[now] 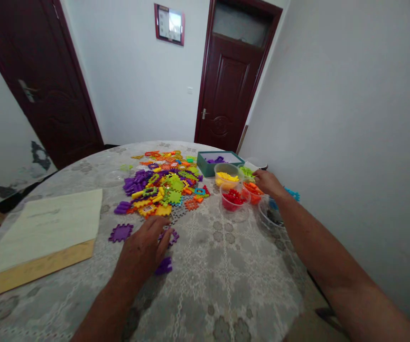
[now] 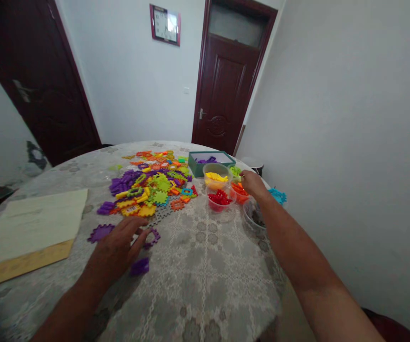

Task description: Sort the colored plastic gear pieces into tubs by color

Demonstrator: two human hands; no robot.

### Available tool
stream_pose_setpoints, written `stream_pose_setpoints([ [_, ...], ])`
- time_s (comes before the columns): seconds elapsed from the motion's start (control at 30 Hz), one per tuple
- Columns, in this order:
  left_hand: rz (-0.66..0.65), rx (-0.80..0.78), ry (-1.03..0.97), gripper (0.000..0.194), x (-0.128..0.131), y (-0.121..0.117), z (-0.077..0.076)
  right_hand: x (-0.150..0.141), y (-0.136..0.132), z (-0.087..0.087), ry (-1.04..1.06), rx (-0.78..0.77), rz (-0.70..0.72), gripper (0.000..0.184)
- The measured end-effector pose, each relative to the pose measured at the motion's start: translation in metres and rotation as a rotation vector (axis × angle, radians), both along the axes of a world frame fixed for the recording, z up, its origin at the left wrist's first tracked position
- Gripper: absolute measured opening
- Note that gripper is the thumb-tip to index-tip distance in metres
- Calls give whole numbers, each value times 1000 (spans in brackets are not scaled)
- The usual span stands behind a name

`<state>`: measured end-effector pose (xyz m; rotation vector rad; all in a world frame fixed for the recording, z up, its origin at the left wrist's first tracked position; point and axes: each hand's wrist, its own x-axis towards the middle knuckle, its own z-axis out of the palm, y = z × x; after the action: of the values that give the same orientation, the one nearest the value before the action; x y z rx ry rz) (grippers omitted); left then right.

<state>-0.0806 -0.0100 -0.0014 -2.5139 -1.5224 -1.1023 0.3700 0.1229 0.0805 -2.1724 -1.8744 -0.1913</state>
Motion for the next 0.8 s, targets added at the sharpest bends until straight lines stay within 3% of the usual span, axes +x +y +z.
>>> stream_pose_setpoints([
  [0.1, 30, 8, 10, 21, -2, -2, 4, -18, -16, 5, 13, 82, 60, 38],
  [0.23, 121, -19, 13, 18, -4, -4, 11, -73, -49, 3, 150, 223, 328, 31],
  [0.4, 221, -99, 59, 16, -7, -4, 12, -157, -79, -34, 209, 5, 658, 33],
  [0.6, 218, -214, 111, 22, -5, -6, 10, -207, -50, -91, 141, -122, 639, 61],
  [0.8, 200, -335, 201, 28, -1, -9, 8, -217, -25, -103, 95, -196, 672, 63],
])
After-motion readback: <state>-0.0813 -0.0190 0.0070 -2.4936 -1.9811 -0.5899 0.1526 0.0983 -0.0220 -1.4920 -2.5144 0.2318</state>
